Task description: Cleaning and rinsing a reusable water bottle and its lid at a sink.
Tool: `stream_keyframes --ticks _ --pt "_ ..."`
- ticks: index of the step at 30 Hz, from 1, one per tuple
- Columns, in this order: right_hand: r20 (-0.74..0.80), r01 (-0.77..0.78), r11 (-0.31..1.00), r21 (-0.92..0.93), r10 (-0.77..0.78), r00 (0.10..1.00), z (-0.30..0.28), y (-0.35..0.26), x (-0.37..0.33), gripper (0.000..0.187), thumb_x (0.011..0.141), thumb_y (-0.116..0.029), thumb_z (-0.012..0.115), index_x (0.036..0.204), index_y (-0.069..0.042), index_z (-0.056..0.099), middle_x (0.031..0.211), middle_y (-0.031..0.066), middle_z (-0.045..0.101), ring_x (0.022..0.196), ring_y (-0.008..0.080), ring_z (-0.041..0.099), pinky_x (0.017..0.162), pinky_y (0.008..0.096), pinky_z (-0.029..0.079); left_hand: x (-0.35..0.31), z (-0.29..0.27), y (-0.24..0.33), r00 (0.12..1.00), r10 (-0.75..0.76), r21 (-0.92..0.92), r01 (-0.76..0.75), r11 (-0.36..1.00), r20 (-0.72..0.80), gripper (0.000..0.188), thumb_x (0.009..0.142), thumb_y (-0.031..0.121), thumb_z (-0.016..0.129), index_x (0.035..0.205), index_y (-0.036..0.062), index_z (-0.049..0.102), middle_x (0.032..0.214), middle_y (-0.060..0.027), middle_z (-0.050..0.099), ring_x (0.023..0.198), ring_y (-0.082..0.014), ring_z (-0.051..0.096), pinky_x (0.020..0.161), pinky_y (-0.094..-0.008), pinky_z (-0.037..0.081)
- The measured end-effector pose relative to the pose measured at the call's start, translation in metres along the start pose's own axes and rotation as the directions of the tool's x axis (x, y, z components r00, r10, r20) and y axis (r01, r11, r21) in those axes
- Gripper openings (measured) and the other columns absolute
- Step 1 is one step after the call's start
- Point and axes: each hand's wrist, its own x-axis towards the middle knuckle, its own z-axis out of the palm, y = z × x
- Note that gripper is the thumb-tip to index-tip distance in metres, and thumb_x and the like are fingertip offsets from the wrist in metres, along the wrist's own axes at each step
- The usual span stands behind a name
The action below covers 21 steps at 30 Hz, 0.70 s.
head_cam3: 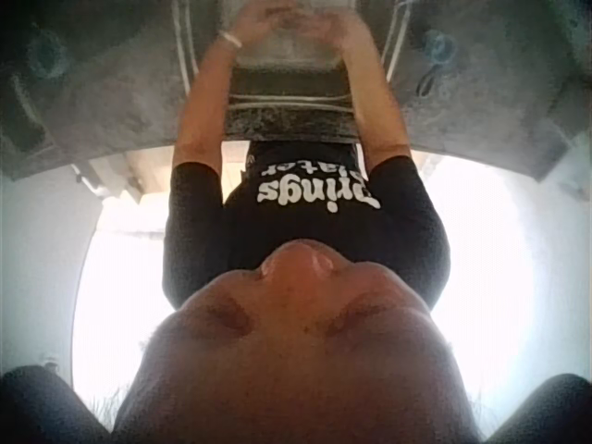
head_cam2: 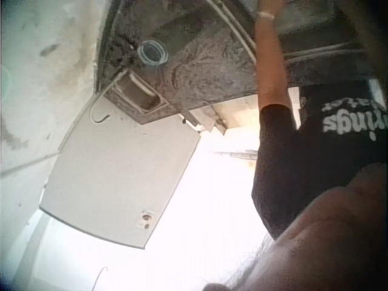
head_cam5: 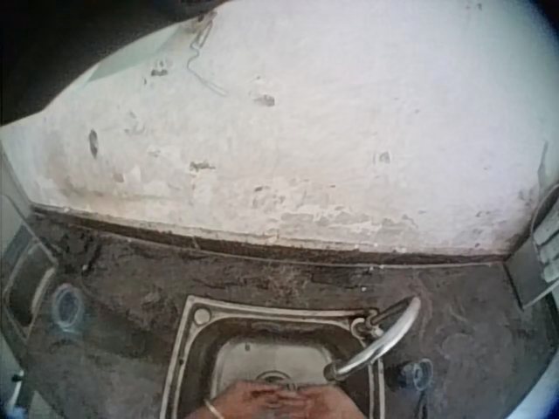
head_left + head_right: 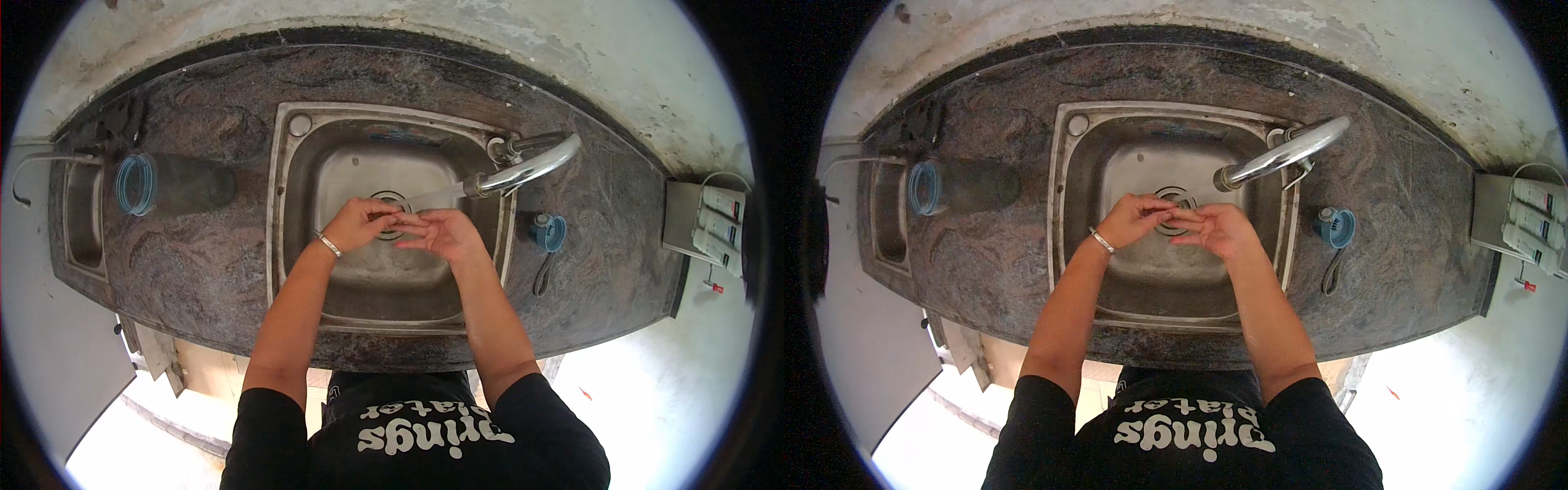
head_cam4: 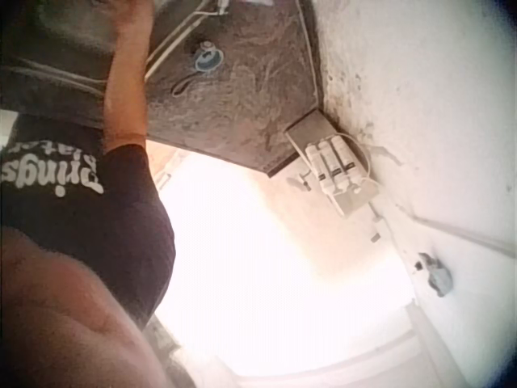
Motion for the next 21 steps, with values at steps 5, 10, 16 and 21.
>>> stream_keyframes --ticks 5,10,16,21 --pt "0.101 -0.048 0.999 0.014 0.046 0.994 -0.009 0.002 0.002 0.022 0.086 -0.007 0.043 0.094 0.012 0.051 0.118 0.0345 0.052 0.12 0.0492 0.042 0.096 0.0649 0.035 0.001 -0.013 -0.012 0.989 -0.044 -0.113 0.06 0.992 0.14 0.025 0.089 0.006 0.056 0.113 0.0026 0.063 0.094 -0.0063 0.067 0.084 -0.0107 0.061 0.074 -0.025 0.049" --pt "0.127 -0.054 0.998 -0.012 0.055 0.99 -0.009 0.004 -0.001 0.016 0.086 -0.008 0.045 0.081 0.005 0.053 0.117 0.0357 0.052 0.12 0.0499 0.042 0.094 0.0659 0.036 0.0 -0.016 -0.011 0.971 -0.119 -0.189 0.16 0.969 0.209 0.024 0.09 0.007 0.056 0.112 0.0028 0.064 0.095 -0.0058 0.068 0.085 -0.0105 0.062 0.073 -0.0246 0.05" --pt "0.109 -0.049 0.999 0.018 0.047 0.993 -0.017 0.005 0.004 0.012 0.085 -0.007 0.047 0.083 0.004 0.053 0.117 0.0339 0.052 0.118 0.0492 0.044 0.094 0.0648 0.038 0.0 -0.009 -0.011 0.985 -0.099 -0.193 0.126 0.973 0.144 0.023 0.091 0.009 0.055 0.111 0.0027 0.064 0.096 -0.0061 0.068 0.084 -0.0109 0.062 0.072 -0.0247 0.05" --pt "0.171 0.163 0.985 -0.053 -0.152 0.974 -0.001 0.016 -0.009 0.027 0.088 -0.007 0.052 0.11 0.007 0.053 0.113 0.0269 0.058 0.112 0.0368 0.054 0.092 0.0507 0.046 -0.006 -0.014 -0.02 0.99 -0.087 -0.449 0.13 0.884 0.114 0.026 0.09 0.012 0.058 0.112 -0.0007 0.062 0.092 -0.0086 0.067 0.081 -0.0125 0.062 0.074 -0.0251 0.051"
